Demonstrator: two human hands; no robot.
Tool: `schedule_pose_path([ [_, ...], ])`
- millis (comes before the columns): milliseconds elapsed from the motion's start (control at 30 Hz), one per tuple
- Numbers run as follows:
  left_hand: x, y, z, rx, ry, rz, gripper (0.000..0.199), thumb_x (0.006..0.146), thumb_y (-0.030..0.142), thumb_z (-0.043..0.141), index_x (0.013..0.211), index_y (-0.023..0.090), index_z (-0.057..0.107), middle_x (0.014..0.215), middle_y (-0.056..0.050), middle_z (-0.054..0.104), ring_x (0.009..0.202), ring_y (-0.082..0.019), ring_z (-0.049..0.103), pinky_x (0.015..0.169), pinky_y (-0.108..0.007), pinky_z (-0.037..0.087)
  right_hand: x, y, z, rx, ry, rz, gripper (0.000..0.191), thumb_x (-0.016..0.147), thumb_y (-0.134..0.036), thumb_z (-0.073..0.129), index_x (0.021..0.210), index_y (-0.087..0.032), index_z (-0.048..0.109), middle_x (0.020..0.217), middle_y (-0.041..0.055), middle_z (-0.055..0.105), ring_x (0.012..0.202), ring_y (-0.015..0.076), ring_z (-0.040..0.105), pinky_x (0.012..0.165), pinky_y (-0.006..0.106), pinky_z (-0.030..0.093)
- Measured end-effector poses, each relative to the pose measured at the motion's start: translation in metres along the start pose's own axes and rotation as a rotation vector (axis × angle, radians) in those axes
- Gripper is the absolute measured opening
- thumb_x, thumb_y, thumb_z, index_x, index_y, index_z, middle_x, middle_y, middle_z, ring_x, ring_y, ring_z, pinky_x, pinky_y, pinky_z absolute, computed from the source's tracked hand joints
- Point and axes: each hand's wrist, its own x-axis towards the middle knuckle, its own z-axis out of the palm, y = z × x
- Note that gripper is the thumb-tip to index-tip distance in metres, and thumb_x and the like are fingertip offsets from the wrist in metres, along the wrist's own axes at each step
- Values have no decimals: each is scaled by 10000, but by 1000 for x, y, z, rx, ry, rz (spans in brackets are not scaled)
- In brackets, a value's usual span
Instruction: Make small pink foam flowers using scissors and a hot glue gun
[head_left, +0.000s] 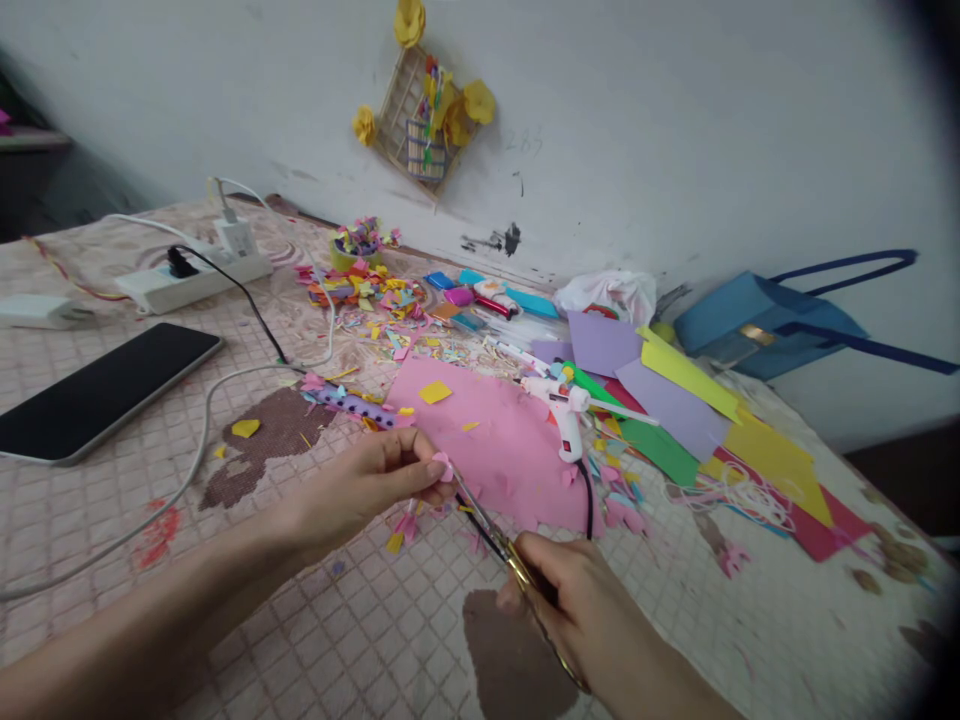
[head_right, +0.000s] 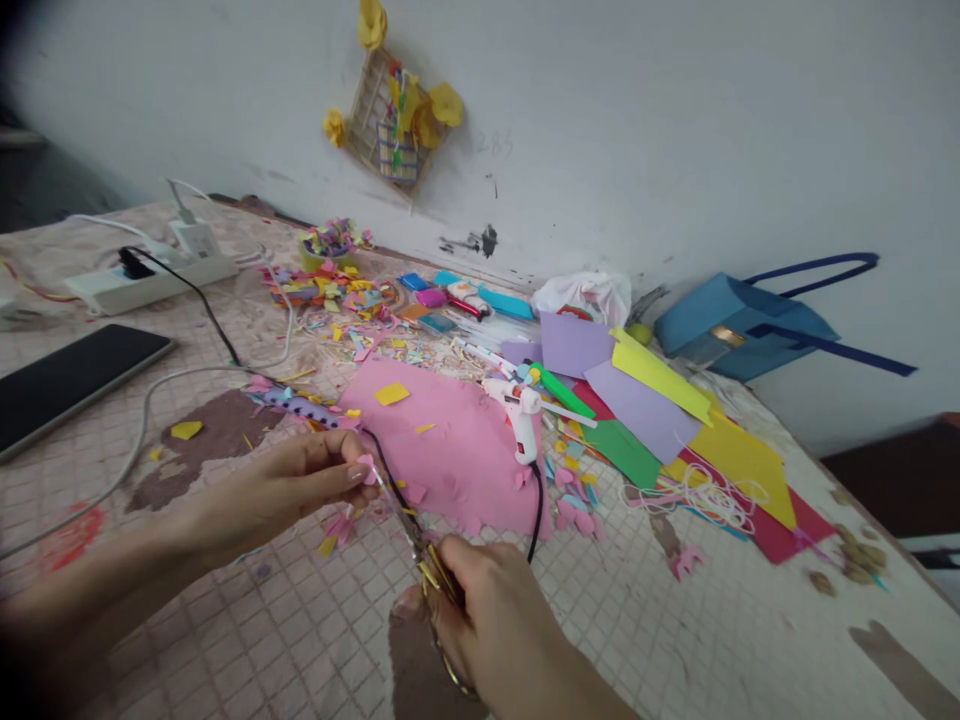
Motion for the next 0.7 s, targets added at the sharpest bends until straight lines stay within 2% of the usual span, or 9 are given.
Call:
schedule_pose_path([
  [367, 0, -3, -1, -28, 8, 0, 150, 835, 267, 564, 733, 159, 587, 731, -19, 608, 694, -135, 541, 656, -262, 410, 0, -1, -2, 41, -10, -1, 199, 808, -122, 463, 623, -195, 464, 574, -14, 586, 538, 134, 531, 514, 222, 323],
  [700, -1, -3, -6, 29, -52, 10, 157, 862, 253, 527, 746, 160, 578, 759, -24, 629, 716, -133, 550, 672, -264, 417, 0, 0, -4, -22, -29, 17, 208, 829, -179, 457, 623, -194, 435, 594, 3, 603, 562, 150, 553, 527, 240, 321],
])
